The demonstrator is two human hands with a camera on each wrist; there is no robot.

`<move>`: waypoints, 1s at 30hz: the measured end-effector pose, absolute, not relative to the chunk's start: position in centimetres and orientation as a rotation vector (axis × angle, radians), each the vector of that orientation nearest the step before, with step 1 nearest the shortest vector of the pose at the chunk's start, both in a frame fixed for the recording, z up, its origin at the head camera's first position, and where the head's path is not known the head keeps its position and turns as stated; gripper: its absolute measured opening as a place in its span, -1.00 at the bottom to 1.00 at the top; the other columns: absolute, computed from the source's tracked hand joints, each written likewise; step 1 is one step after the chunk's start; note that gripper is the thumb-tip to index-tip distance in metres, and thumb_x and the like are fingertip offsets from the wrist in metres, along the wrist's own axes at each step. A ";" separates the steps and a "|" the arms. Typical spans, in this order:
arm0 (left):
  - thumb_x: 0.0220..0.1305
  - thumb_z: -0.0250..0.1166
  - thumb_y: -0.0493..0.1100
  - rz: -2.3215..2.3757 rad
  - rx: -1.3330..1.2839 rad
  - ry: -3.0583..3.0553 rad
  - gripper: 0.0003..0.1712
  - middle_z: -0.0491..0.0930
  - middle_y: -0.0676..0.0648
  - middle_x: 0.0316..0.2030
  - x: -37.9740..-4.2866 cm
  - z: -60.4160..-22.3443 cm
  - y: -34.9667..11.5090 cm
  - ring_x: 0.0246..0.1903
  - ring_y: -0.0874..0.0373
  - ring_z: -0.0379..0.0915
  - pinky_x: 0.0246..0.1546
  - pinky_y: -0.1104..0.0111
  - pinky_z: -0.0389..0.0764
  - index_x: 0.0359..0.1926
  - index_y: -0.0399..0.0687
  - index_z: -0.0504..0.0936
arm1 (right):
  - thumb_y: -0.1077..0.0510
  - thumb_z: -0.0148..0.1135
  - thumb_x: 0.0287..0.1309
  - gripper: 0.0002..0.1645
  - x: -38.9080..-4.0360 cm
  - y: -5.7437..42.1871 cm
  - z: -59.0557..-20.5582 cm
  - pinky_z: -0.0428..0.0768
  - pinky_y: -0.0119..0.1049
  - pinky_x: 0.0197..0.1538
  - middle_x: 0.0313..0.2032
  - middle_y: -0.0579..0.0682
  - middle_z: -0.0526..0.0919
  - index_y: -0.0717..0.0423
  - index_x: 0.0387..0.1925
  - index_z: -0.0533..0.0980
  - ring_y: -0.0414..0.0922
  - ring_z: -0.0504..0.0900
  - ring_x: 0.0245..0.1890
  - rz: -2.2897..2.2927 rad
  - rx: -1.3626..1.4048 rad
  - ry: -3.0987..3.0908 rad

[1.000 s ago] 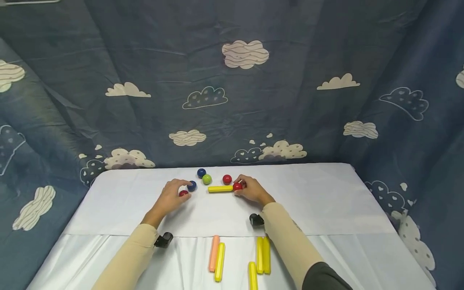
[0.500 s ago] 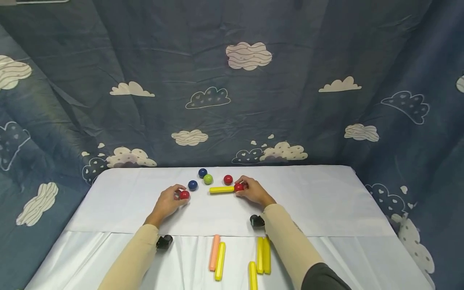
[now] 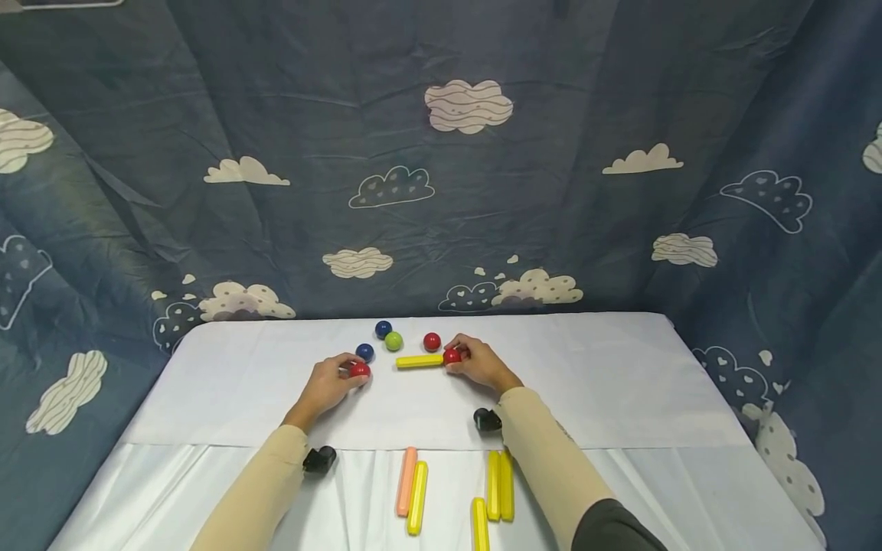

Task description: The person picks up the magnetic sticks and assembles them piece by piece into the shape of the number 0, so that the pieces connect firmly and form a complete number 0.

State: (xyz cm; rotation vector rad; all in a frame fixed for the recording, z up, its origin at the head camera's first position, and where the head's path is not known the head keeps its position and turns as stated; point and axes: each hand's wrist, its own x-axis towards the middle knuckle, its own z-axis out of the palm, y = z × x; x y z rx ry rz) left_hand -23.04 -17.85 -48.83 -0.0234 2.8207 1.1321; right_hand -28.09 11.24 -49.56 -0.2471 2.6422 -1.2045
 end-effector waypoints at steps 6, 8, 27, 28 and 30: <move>0.13 0.43 -0.13 1.179 -0.005 2.779 -0.52 0.59 -0.15 -0.03 -23.6 -49.0 -16.0 -0.17 0.05 0.51 -0.13 0.22 0.55 0.08 -0.13 0.58 | 0.22 0.43 0.05 -0.63 -27.9 11.3 -49.7 0.44 -0.17 -0.03 -0.25 -0.01 0.52 -0.01 -0.09 0.53 -0.05 0.44 -0.18 -1.212 -0.229 2.646; 0.13 0.43 -0.13 1.177 -0.001 2.779 -0.52 0.60 -0.14 -0.06 -23.8 -49.2 -15.6 -0.19 0.06 0.50 -0.13 0.22 0.54 0.07 -0.14 0.58 | 0.22 0.43 0.05 -0.63 -27.9 11.3 -49.8 0.44 -0.17 -0.02 -0.25 -0.01 0.53 -0.01 -0.09 0.53 -0.05 0.43 -0.18 -1.218 -0.228 2.644; 0.18 0.38 -0.17 1.162 -0.008 2.797 -0.53 0.60 -0.15 -0.09 -25.4 -49.2 -13.6 -0.21 0.05 0.45 -0.16 0.20 0.48 0.10 -0.20 0.57 | 0.19 0.43 0.06 -0.65 -27.7 11.2 -49.6 0.45 -0.20 -0.05 -0.27 -0.03 0.52 -0.01 -0.10 0.54 -0.07 0.43 -0.19 -1.214 -0.234 2.647; 0.18 0.38 -0.16 1.163 -0.010 2.798 -0.53 0.59 -0.15 -0.09 -25.5 -49.2 -13.6 -0.22 0.05 0.44 -0.17 0.20 0.48 0.11 -0.19 0.56 | 0.19 0.42 0.06 -0.65 -27.7 11.3 -49.6 0.44 -0.20 -0.05 -0.27 -0.03 0.52 -0.01 -0.10 0.54 -0.07 0.43 -0.19 -1.212 -0.236 2.649; 0.18 0.39 -0.15 1.161 -0.017 2.796 -0.51 0.59 -0.15 -0.09 -25.5 -49.0 -13.6 -0.21 0.05 0.43 -0.16 0.19 0.48 0.12 -0.17 0.55 | 0.19 0.42 0.06 -0.65 -27.9 11.3 -49.6 0.44 -0.20 -0.05 -0.27 -0.03 0.52 -0.01 -0.10 0.54 -0.07 0.43 -0.19 -1.211 -0.237 2.653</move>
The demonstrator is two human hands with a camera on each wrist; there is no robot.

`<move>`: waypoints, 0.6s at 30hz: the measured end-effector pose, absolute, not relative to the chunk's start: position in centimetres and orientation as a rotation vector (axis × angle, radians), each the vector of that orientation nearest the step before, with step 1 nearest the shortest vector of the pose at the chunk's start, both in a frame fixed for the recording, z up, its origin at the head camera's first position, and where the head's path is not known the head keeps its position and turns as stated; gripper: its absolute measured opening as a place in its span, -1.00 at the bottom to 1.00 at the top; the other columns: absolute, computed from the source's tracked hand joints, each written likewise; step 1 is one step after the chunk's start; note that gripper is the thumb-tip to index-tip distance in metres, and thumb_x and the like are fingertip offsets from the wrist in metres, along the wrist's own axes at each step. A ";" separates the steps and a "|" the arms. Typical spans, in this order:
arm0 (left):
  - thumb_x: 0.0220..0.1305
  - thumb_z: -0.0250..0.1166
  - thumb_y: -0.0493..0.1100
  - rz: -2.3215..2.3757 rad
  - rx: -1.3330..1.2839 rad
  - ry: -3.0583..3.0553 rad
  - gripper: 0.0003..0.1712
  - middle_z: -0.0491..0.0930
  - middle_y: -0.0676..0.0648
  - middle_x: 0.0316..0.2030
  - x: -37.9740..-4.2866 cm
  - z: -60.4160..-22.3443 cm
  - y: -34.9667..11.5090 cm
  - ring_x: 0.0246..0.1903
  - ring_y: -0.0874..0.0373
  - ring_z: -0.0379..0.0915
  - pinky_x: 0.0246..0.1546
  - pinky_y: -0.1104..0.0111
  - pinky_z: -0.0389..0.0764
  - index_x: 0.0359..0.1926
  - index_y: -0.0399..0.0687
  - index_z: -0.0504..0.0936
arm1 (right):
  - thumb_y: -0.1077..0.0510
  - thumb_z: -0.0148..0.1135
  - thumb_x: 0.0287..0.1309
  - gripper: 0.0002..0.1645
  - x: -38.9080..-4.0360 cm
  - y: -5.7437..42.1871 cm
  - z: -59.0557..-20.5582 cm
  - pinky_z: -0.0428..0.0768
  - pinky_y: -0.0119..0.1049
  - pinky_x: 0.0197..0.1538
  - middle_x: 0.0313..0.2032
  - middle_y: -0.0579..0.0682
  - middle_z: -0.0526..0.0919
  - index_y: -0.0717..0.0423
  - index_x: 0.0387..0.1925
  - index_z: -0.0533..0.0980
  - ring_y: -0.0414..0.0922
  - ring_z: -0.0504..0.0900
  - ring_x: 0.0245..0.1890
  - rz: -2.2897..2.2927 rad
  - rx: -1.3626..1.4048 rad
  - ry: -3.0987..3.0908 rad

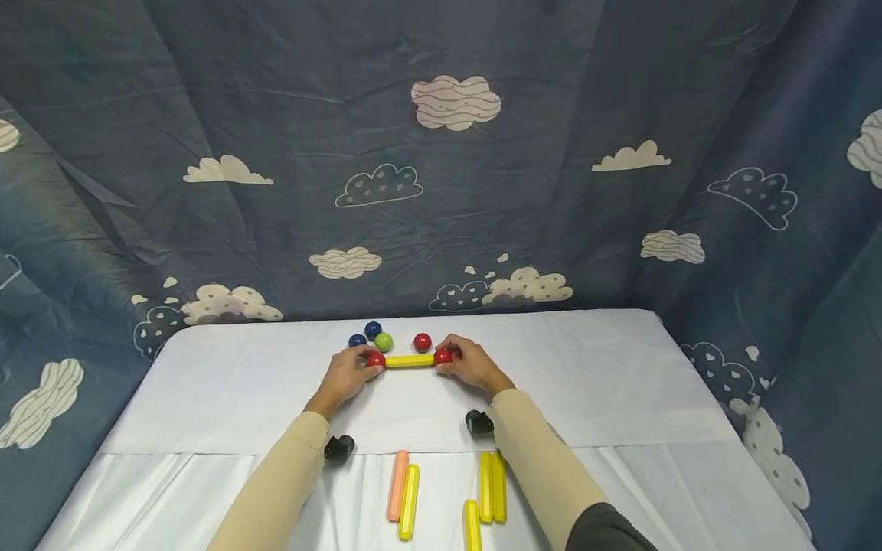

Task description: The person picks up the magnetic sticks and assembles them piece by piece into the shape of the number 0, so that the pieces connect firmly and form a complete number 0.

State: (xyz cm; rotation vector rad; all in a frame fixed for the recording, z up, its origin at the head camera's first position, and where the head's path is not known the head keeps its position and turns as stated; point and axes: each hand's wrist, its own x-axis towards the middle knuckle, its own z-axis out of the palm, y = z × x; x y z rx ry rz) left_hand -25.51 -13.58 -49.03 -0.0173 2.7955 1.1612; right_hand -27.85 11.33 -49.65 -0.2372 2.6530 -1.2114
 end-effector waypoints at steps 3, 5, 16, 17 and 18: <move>0.15 0.41 -0.14 1.167 -0.022 2.795 -0.48 0.58 -0.15 -0.06 -25.4 -48.9 -13.9 -0.22 0.05 0.42 -0.18 0.20 0.47 0.14 -0.13 0.54 | 0.19 0.43 0.06 -0.66 -27.9 11.1 -49.8 0.43 -0.19 -0.04 -0.26 -0.03 0.52 -0.02 -0.11 0.54 -0.07 0.43 -0.18 -1.218 -0.239 2.651; 0.13 0.42 -0.13 1.174 -0.021 2.791 -0.46 0.58 -0.15 -0.04 -25.2 -48.8 -14.1 -0.23 0.06 0.43 -0.19 0.21 0.47 0.15 -0.10 0.54 | 0.18 0.43 0.05 -0.65 -27.9 11.1 -49.9 0.44 -0.19 -0.03 -0.25 -0.03 0.52 -0.02 -0.10 0.54 -0.06 0.43 -0.18 -1.221 -0.241 2.645; 0.16 0.41 -0.15 1.149 0.080 2.757 -0.50 0.60 -0.09 -0.11 -22.0 -47.5 -15.6 -0.18 0.05 0.57 -0.16 0.21 0.58 0.12 -0.09 0.52 | 0.18 0.43 0.05 -0.64 -28.1 11.3 -49.9 0.46 -0.19 -0.03 -0.25 -0.02 0.52 -0.03 -0.09 0.54 -0.05 0.44 -0.17 -1.227 -0.242 2.637; 0.16 0.41 -0.15 1.127 0.101 2.754 -0.52 0.60 -0.08 -0.13 -21.5 -47.4 -15.6 -0.21 0.07 0.57 -0.17 0.22 0.57 0.10 -0.09 0.54 | 0.19 0.43 0.05 -0.64 -28.2 11.3 -49.9 0.46 -0.19 -0.03 -0.25 -0.02 0.52 -0.03 -0.09 0.54 -0.05 0.43 -0.17 -1.227 -0.240 2.639; 0.15 0.41 -0.14 1.101 0.126 2.751 -0.53 0.61 -0.06 -0.16 -21.0 -47.2 -15.6 -0.24 0.10 0.57 -0.20 0.23 0.57 0.09 -0.09 0.55 | 0.19 0.43 0.05 -0.64 -28.2 11.3 -49.9 0.46 -0.19 -0.03 -0.25 -0.01 0.52 -0.03 -0.09 0.54 -0.05 0.43 -0.16 -1.228 -0.239 2.640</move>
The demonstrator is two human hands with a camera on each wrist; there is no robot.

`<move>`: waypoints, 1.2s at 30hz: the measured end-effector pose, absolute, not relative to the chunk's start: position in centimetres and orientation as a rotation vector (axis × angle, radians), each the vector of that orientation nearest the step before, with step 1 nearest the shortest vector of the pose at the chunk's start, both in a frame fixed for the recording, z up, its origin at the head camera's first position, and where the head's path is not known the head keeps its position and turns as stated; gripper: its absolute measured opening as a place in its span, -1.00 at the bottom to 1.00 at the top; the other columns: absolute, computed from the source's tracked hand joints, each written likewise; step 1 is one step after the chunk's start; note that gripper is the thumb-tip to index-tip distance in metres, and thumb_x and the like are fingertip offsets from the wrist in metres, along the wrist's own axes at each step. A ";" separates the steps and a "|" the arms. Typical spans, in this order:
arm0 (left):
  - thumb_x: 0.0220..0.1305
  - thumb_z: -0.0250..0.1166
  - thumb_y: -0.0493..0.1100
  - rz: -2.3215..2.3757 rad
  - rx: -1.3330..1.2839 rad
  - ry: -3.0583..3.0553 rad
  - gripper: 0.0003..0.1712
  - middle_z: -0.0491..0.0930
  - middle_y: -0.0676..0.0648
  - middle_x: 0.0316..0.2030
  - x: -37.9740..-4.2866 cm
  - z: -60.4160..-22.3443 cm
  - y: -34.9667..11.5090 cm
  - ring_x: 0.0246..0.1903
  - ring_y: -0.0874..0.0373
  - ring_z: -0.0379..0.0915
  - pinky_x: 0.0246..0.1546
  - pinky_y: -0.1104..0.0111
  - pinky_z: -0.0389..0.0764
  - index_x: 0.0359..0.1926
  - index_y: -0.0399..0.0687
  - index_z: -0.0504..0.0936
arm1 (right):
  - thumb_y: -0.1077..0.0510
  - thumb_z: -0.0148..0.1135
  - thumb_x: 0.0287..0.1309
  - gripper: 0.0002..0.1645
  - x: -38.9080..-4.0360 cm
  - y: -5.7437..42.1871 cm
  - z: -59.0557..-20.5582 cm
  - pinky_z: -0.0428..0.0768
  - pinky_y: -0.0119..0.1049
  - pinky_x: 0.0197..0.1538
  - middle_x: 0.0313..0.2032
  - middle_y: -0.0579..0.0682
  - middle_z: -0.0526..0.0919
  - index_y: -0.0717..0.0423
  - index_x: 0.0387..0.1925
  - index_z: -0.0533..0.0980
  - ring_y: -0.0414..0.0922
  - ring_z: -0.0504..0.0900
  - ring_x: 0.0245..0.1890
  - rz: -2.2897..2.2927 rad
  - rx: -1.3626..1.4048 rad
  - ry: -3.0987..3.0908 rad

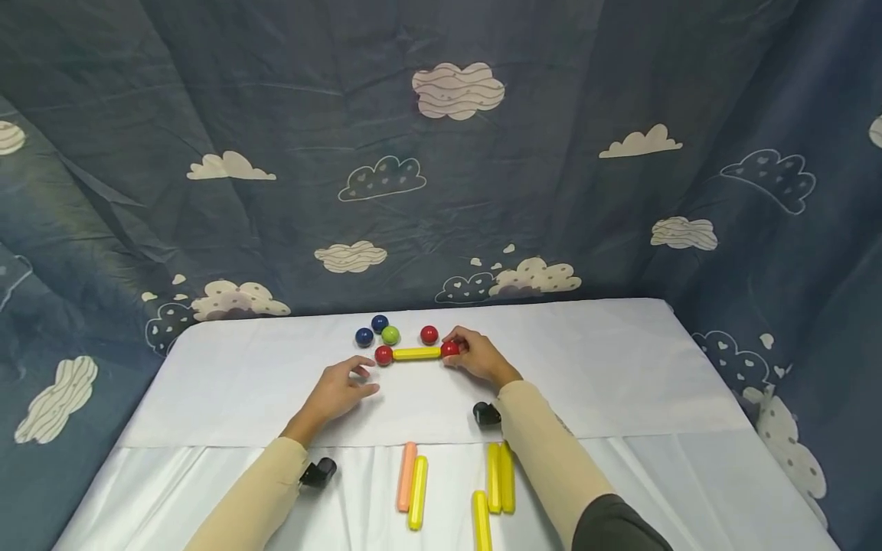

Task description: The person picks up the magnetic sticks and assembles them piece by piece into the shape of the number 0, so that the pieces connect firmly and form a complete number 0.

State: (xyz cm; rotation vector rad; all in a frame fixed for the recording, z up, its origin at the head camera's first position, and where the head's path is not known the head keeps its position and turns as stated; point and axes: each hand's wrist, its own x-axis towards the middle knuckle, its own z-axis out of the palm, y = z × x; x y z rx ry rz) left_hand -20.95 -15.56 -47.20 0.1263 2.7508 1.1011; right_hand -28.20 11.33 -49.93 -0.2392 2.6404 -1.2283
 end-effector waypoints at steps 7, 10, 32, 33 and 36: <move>0.12 0.44 -0.13 1.033 0.230 2.670 -0.58 0.55 0.07 -0.32 -17.4 -46.7 -14.6 -0.43 0.23 0.44 -0.36 0.33 0.47 0.02 -0.03 0.58 | 0.18 0.43 0.06 -0.63 -28.2 11.6 -49.9 0.46 -0.17 0.02 -0.22 -0.01 0.53 -0.03 -0.08 0.53 -0.04 0.44 -0.13 -1.228 -0.234 2.628; 0.12 0.43 -0.11 1.051 0.276 2.624 -0.59 0.54 0.07 -0.33 -16.3 -46.5 -14.0 -0.40 0.23 0.47 -0.36 0.33 0.48 0.00 -0.03 0.58 | 0.18 0.43 0.06 -0.64 -28.2 11.6 -49.8 0.46 -0.16 0.03 -0.20 -0.01 0.53 -0.04 -0.08 0.54 -0.04 0.44 -0.12 -1.229 -0.221 2.628; 0.04 0.48 -0.12 1.183 0.392 2.570 -0.57 0.49 0.07 -0.42 -11.1 -48.3 -10.8 -0.70 0.34 0.39 -0.65 0.45 0.43 -0.05 -0.05 0.58 | 0.21 0.45 0.02 -0.61 -28.2 11.4 -49.8 0.44 -0.18 -0.02 -0.23 0.00 0.53 0.00 -0.08 0.54 -0.03 0.43 -0.15 -1.247 -0.233 2.619; 0.04 0.48 -0.14 1.186 0.385 2.568 -0.58 0.49 0.07 -0.42 -11.1 -48.3 -10.7 -0.70 0.34 0.39 -0.65 0.46 0.43 -0.06 -0.05 0.58 | 0.21 0.45 0.02 -0.61 -28.2 11.4 -49.8 0.44 -0.18 -0.02 -0.23 0.00 0.53 0.00 -0.08 0.54 -0.03 0.43 -0.15 -1.245 -0.232 2.619; 0.04 0.47 -0.20 1.240 0.356 2.523 -0.60 0.48 0.04 -0.42 -11.1 -48.3 -10.8 -0.71 0.32 0.40 -0.68 0.45 0.48 -0.07 -0.06 0.58 | 0.20 0.44 0.03 -0.62 -28.2 11.3 -49.7 0.44 -0.18 -0.01 -0.23 0.00 0.53 0.00 -0.08 0.54 -0.03 0.43 -0.15 -1.229 -0.226 2.622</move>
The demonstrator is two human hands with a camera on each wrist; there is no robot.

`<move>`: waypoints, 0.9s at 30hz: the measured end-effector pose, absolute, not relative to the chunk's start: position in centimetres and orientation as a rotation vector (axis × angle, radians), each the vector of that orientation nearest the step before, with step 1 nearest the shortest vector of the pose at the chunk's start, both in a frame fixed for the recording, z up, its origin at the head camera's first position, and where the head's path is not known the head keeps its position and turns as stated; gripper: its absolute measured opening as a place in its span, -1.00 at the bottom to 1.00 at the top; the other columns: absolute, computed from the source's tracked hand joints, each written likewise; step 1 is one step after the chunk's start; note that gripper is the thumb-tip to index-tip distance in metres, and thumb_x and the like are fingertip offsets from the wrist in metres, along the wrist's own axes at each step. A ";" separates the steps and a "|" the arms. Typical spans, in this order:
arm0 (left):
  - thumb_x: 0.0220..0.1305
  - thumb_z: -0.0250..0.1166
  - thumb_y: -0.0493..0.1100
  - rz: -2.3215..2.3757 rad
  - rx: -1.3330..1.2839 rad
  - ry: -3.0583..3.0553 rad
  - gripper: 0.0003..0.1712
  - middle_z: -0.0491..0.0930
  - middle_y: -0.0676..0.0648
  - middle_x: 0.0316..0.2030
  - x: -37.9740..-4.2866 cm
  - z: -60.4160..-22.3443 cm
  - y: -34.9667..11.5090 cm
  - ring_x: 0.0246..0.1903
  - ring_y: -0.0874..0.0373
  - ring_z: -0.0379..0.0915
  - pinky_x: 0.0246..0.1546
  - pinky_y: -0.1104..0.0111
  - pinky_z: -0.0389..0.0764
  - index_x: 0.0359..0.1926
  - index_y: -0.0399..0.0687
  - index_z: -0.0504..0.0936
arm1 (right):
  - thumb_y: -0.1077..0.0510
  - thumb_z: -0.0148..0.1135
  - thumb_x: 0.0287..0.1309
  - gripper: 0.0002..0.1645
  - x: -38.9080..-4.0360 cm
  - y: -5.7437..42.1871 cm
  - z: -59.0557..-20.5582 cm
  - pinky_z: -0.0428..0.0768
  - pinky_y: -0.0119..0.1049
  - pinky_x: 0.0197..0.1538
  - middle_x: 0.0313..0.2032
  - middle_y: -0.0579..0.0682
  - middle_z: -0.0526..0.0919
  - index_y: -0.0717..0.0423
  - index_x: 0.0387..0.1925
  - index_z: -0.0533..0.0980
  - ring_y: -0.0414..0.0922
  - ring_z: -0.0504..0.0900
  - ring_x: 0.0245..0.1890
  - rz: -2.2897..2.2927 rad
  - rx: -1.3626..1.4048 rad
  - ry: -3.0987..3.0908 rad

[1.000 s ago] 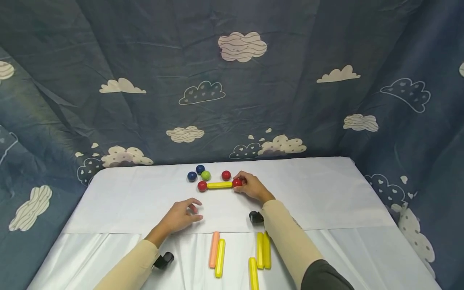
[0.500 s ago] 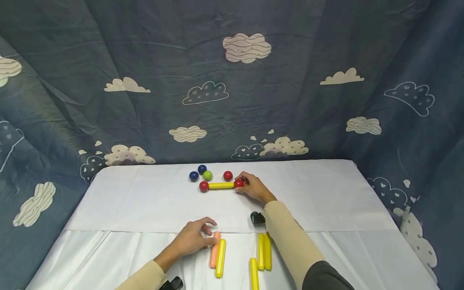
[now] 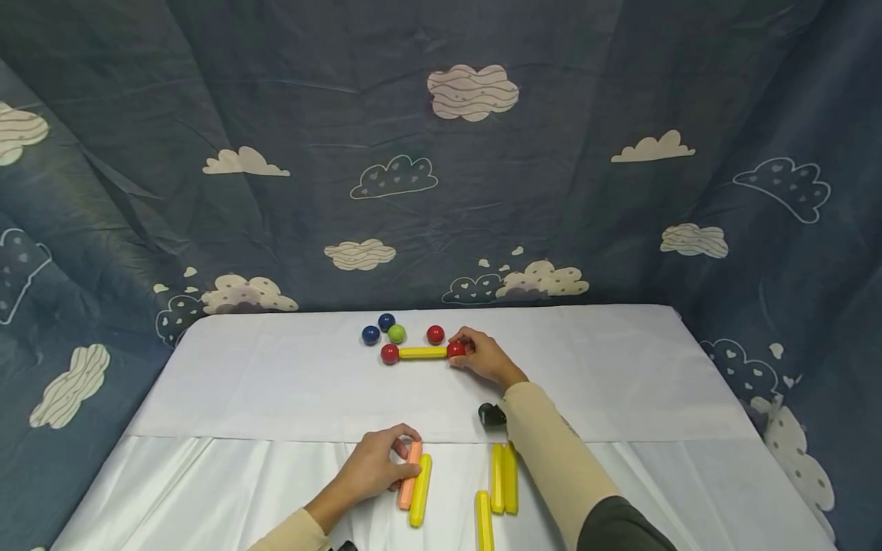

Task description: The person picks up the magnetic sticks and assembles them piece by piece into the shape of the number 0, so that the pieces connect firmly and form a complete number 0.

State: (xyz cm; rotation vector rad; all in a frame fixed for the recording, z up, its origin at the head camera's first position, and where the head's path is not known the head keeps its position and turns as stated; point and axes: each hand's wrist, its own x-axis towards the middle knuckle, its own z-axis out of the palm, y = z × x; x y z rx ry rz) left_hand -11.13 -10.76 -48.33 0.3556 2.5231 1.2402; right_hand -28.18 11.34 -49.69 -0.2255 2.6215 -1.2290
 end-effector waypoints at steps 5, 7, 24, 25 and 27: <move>0.04 0.45 -0.31 1.350 0.288 2.420 -0.61 0.48 -0.02 -0.41 -11.3 -48.4 -10.8 -0.71 0.27 0.46 -0.69 0.37 0.56 -0.07 -0.11 0.58 | 0.19 0.44 0.04 -0.62 -28.2 11.3 -49.7 0.44 -0.16 0.01 -0.22 0.00 0.53 -0.01 -0.09 0.53 -0.03 0.43 -0.14 -1.219 -0.222 2.621; 0.04 0.43 -0.33 1.379 0.258 2.384 -0.60 0.48 -0.04 -0.40 -11.4 -48.4 -10.9 -0.69 0.24 0.48 -0.67 0.34 0.57 -0.06 -0.11 0.58 | 0.19 0.44 0.04 -0.62 -28.2 11.3 -49.6 0.45 -0.16 0.01 -0.21 0.00 0.53 -0.01 -0.08 0.53 -0.03 0.43 -0.14 -1.219 -0.221 2.620; 0.17 0.30 -0.30 1.534 -0.022 2.283 -0.56 0.56 -0.10 -0.24 -14.5 -46.9 -13.3 -0.43 0.17 0.49 -0.44 0.33 0.56 0.12 -0.12 0.56 | 0.18 0.44 0.03 -0.61 -28.4 11.5 -49.7 0.43 -0.19 -0.03 -0.25 0.00 0.51 -0.01 -0.08 0.53 -0.04 0.42 -0.16 -1.208 -0.237 2.636; 0.18 0.29 -0.29 1.541 -0.053 2.281 -0.55 0.57 -0.10 -0.24 -14.7 -46.9 -13.5 -0.44 0.17 0.48 -0.44 0.34 0.55 0.13 -0.11 0.55 | 0.18 0.44 0.04 -0.61 -28.3 11.4 -49.7 0.43 -0.20 -0.04 -0.26 0.00 0.51 -0.02 -0.07 0.53 -0.04 0.42 -0.17 -1.204 -0.237 2.635; 0.19 0.29 -0.29 1.560 -0.114 2.284 -0.55 0.58 -0.09 -0.24 -15.2 -47.0 -13.8 -0.45 0.18 0.48 -0.44 0.34 0.55 0.14 -0.13 0.54 | 0.18 0.44 0.04 -0.61 -28.2 11.3 -49.7 0.43 -0.21 -0.05 -0.27 0.00 0.50 -0.02 -0.07 0.53 -0.04 0.42 -0.17 -1.202 -0.235 2.633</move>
